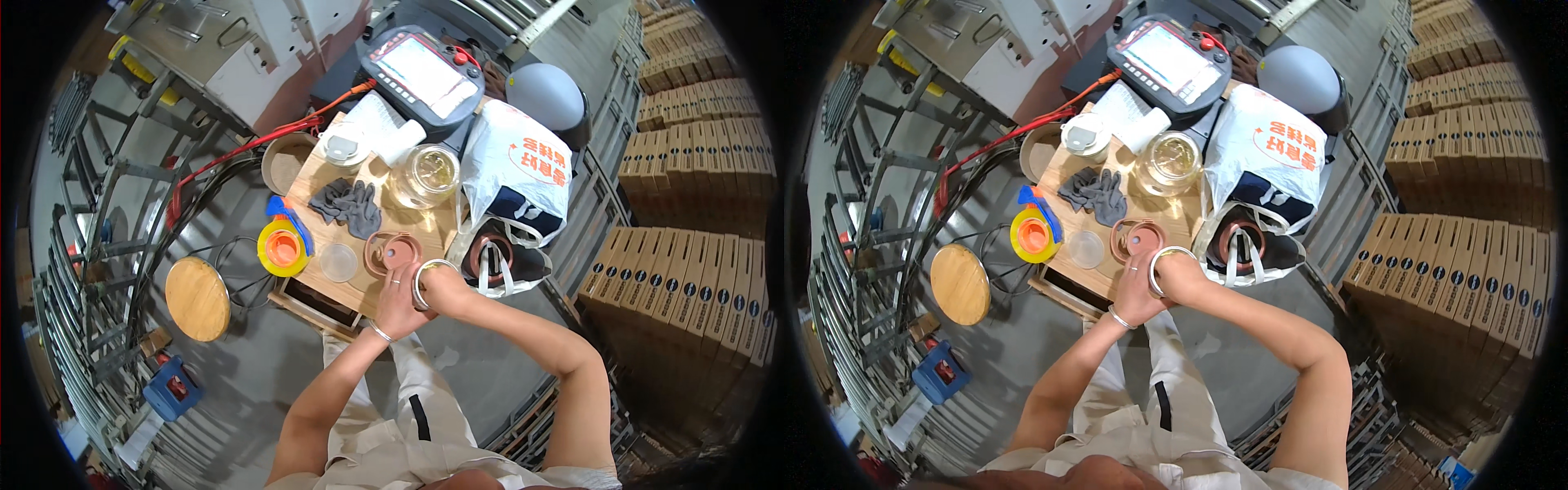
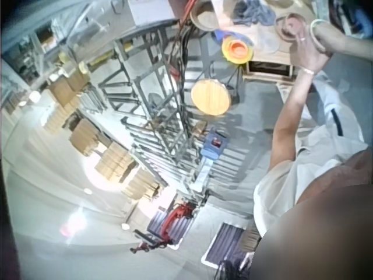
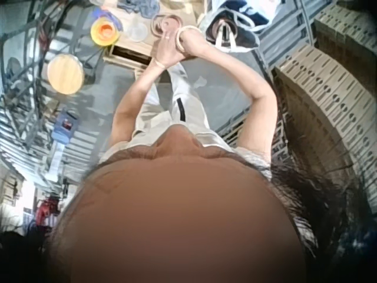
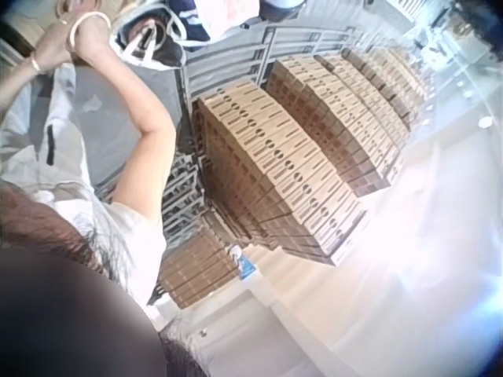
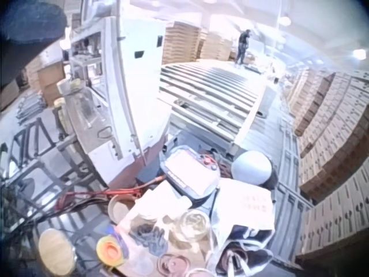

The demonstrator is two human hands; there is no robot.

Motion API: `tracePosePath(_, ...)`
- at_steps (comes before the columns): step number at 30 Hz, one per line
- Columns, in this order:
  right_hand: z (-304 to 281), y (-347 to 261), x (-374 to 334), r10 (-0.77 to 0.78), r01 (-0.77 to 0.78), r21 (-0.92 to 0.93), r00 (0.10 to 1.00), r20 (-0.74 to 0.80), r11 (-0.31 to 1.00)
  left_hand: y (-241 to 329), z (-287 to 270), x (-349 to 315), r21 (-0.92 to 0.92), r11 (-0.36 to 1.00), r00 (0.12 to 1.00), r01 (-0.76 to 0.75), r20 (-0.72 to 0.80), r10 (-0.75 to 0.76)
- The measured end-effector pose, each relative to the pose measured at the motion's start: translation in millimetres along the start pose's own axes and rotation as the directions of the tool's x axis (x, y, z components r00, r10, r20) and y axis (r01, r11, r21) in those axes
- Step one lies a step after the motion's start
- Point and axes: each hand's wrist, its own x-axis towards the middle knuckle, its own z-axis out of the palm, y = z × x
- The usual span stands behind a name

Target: Mixing a granular substance with liquid and pouring the mixture into glass jars at a workbench.

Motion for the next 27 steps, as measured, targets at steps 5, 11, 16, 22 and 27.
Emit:
tracePosePath(5, 13, 12, 2, -0.015, 0.017, 0.030, 0.999, -0.051, 0.999, 2, 3, -3, -0.020, 1.000, 0.999, 0.016, -0.049, -0.017)
tracePosePath(11, 18, 5, 10, 0.042, -0.044, 0.049, 0.999, 0.034, 0.998, -6, -3, -11, -0.057, 0.998, 0.997, 0.035, -0.063, -0.038)
tracePosePath(16, 28, -3, 18, -0.021, 0.021, 0.008, 0.995, 0.098, 1.000, -11, -15, -21, -0.071, 0.996, 0.996, 0.059, -0.058, -0.063)
tracePosePath(22, 25, -20, 23, -0.051, 0.054, -0.014, 0.988, 0.148, 0.998, -15, -27, -30, -0.082, 0.993, 0.991, 0.089, -0.089, -0.096)
tracePosePath(27, 25, -32, 25, -0.087, 0.074, 0.081, 0.980, 0.178, 0.994, -23, -37, -37, -0.098, 0.989, 0.993, 0.110, -0.035, -0.114)
